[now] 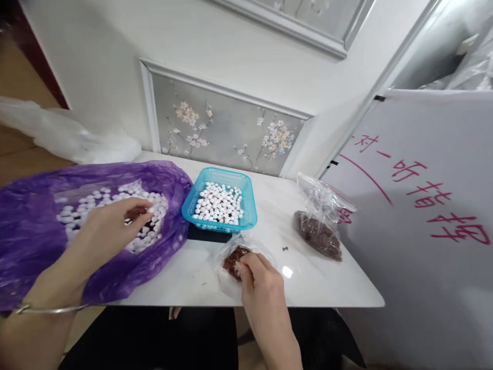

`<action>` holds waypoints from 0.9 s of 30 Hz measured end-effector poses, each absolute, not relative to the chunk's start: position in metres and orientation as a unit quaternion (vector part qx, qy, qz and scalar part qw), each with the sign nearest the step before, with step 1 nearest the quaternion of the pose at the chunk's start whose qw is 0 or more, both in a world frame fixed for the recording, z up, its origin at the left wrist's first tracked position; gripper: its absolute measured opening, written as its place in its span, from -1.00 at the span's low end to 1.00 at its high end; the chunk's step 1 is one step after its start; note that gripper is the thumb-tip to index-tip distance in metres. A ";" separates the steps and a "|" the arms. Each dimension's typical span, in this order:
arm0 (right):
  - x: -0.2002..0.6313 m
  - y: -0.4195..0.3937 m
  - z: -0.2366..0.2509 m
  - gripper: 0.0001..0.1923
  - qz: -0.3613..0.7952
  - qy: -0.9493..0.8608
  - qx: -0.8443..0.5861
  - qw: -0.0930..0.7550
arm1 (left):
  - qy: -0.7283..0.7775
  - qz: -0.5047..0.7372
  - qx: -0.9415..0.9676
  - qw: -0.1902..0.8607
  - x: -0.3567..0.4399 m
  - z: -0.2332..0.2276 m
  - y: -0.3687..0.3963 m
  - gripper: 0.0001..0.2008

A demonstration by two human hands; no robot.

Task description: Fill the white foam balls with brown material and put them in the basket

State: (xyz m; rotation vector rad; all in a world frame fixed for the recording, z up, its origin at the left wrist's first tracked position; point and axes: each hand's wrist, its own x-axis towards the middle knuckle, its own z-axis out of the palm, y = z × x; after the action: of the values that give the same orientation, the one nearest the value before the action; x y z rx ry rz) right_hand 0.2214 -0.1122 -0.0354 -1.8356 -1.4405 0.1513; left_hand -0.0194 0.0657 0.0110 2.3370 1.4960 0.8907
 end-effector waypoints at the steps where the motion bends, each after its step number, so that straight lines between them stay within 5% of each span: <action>1: 0.222 -0.115 -0.035 -0.80 0.067 -0.557 -0.718 0.413 | 0.498 0.350 0.778 0.157 -0.015 0.015 0.057 -0.82; 5: 0.222 -0.123 -0.037 -0.79 0.140 -0.494 -0.666 0.542 | 0.376 0.442 0.665 0.471 0.009 0.018 0.017 -0.84; 10: 0.223 -0.124 -0.040 -0.82 0.153 -0.457 -0.659 0.577 | 0.264 0.315 0.417 0.811 0.046 -0.002 -0.019 -0.80; 27: 0.212 -0.120 -0.041 -0.90 0.447 -0.311 -0.414 0.730 | 0.217 0.259 0.343 0.876 0.077 -0.021 -0.036 -0.87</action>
State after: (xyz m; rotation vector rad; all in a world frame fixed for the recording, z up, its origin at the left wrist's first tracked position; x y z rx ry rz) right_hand 0.2117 -0.1197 -0.0412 -0.9108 -0.6860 0.9840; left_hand 0.0774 -0.0361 -0.0210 0.7156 0.4530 0.5410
